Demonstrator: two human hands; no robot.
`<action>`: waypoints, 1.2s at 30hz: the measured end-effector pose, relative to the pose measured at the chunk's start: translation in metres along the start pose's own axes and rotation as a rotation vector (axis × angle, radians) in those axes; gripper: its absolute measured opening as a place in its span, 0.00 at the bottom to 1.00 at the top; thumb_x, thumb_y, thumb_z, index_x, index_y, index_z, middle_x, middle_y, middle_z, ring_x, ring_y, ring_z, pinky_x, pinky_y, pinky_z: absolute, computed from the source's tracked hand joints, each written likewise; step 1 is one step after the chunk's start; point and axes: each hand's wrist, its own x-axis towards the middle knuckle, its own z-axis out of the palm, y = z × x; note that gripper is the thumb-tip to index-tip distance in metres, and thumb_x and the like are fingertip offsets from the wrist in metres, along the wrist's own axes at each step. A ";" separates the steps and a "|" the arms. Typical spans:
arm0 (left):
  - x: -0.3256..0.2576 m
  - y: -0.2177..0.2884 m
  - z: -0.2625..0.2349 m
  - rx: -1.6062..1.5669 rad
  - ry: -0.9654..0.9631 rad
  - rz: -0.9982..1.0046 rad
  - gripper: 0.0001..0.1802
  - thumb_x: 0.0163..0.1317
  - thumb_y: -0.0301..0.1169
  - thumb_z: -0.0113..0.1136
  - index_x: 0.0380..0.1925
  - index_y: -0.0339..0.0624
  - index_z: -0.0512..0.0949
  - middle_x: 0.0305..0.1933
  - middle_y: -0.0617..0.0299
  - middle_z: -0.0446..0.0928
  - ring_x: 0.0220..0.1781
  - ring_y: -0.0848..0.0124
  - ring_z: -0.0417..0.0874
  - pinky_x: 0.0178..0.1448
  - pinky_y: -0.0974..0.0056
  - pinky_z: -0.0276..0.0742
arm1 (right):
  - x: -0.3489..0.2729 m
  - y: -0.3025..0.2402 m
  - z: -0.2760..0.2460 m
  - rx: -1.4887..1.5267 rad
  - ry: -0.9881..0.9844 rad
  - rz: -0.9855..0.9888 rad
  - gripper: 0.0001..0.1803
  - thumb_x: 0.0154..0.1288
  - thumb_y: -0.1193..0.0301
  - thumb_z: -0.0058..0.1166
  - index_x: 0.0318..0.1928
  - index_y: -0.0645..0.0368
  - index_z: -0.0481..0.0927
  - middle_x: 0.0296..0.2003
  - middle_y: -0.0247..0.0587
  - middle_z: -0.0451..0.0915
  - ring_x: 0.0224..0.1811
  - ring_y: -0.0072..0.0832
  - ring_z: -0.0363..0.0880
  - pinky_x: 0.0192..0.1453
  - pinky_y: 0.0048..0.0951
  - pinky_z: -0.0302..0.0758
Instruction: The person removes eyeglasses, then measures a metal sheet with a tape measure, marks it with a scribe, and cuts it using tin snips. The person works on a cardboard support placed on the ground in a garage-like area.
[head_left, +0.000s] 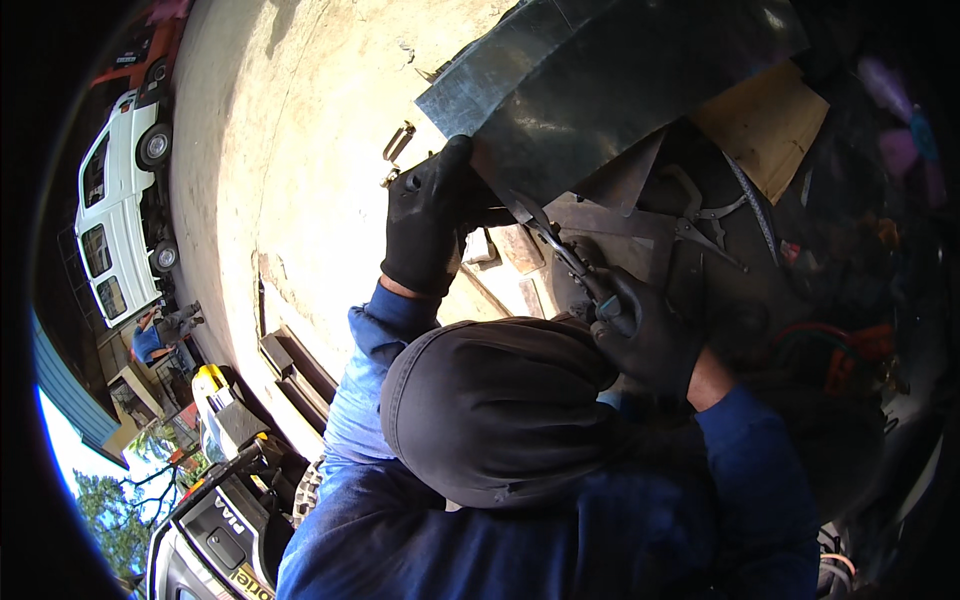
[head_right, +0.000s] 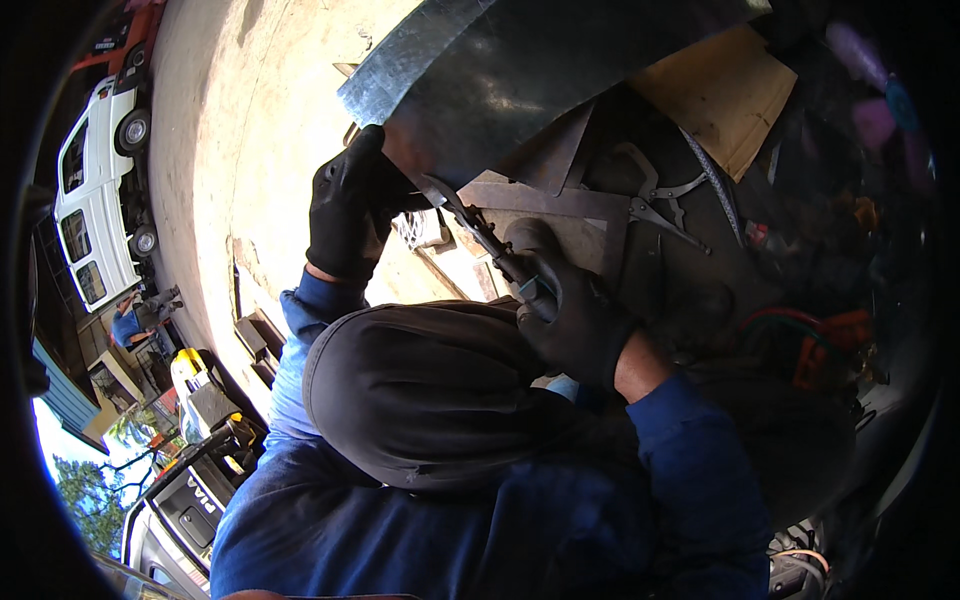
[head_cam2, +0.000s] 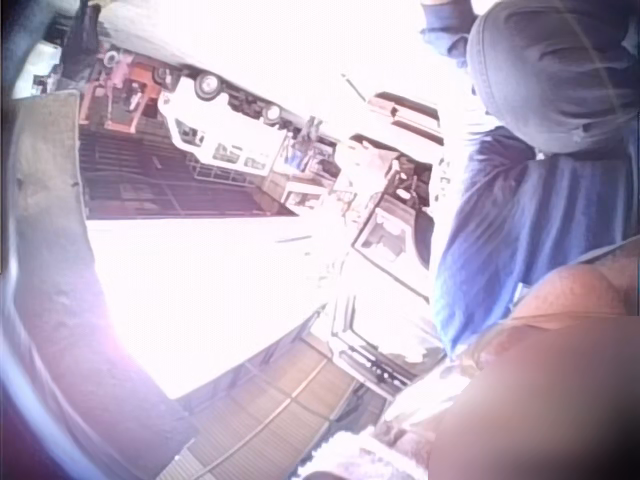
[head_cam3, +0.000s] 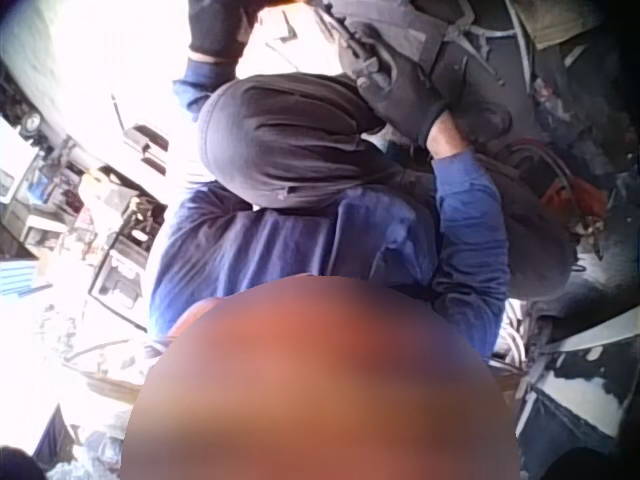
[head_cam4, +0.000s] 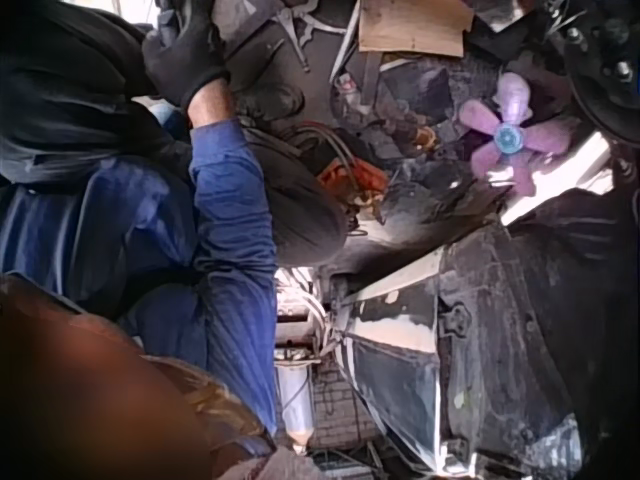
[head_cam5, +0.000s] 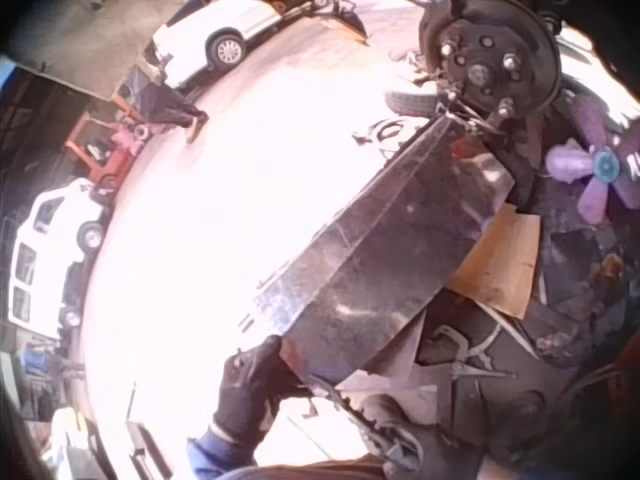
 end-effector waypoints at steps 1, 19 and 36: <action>0.001 0.001 0.000 -0.080 0.018 -0.061 0.19 0.83 0.40 0.56 0.49 0.31 0.83 0.36 0.50 0.85 0.39 0.56 0.93 0.44 0.50 0.93 | 0.000 0.000 0.000 -0.016 0.018 -0.017 0.38 0.69 0.70 0.63 0.77 0.65 0.68 0.58 0.53 0.83 0.60 0.37 0.83 0.69 0.37 0.78; 0.007 0.017 0.019 -0.136 0.117 -0.139 0.20 0.84 0.27 0.51 0.70 0.33 0.74 0.34 0.57 0.77 0.36 0.63 0.90 0.44 0.52 0.95 | 0.005 -0.002 -0.005 0.019 0.007 -0.035 0.39 0.70 0.67 0.65 0.76 0.69 0.67 0.57 0.62 0.85 0.61 0.47 0.86 0.67 0.41 0.81; 0.006 0.005 0.012 -0.059 0.124 -0.099 0.20 0.81 0.38 0.59 0.61 0.34 0.82 0.32 0.55 0.80 0.32 0.62 0.88 0.40 0.53 0.92 | 0.009 -0.005 0.000 -0.049 0.026 0.057 0.36 0.70 0.66 0.65 0.73 0.66 0.71 0.56 0.54 0.85 0.60 0.39 0.84 0.67 0.38 0.79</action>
